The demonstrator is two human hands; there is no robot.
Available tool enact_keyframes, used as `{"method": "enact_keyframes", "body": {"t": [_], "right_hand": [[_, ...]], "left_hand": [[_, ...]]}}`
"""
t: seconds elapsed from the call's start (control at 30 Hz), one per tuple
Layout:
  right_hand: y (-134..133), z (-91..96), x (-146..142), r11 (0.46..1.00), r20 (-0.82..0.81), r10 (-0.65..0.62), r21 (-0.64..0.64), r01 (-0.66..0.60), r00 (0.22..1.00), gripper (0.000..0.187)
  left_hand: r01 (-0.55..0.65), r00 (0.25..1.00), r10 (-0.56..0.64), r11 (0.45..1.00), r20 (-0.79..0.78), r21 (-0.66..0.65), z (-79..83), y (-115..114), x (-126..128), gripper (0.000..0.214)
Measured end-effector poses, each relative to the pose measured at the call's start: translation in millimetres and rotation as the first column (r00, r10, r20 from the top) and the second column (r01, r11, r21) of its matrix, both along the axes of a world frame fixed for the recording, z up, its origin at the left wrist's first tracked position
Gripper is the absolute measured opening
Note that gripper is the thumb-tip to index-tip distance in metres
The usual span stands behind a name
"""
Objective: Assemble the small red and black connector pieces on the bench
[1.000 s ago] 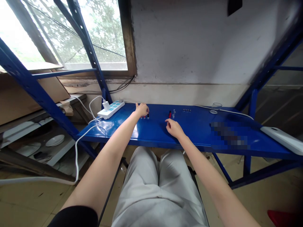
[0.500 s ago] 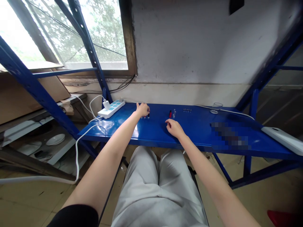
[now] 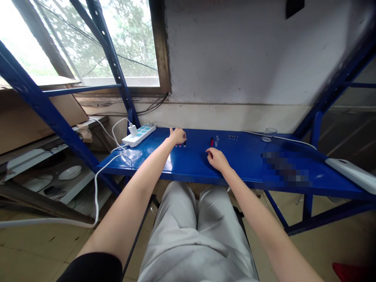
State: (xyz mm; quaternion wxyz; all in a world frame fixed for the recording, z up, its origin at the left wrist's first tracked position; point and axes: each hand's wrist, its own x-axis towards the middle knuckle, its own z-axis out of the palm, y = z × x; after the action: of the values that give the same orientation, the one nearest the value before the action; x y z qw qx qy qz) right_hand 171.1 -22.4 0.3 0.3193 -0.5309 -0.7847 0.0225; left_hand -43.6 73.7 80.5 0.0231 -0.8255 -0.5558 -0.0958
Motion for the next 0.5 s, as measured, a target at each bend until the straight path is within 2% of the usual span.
{"method": "enact_keyframes", "body": {"t": [0.23, 0.5], "right_hand": [[1.1, -1.4, 2.0, 0.998, 0.001, -0.057, 0.026, 0.057, 0.998, 0.026], [1.5, -1.4, 3.3, 0.99, -0.049, -0.115, 0.07, 0.118, 0.992, 0.026]], "left_hand": [[0.018, 0.999, -0.019, 0.999, 0.028, 0.043, 4.4, -3.9, 4.5, 0.025], [0.141, 0.985, -0.152, 0.982, 0.082, 0.123, 7.9, -20.8, 31.2, 0.033]]}}
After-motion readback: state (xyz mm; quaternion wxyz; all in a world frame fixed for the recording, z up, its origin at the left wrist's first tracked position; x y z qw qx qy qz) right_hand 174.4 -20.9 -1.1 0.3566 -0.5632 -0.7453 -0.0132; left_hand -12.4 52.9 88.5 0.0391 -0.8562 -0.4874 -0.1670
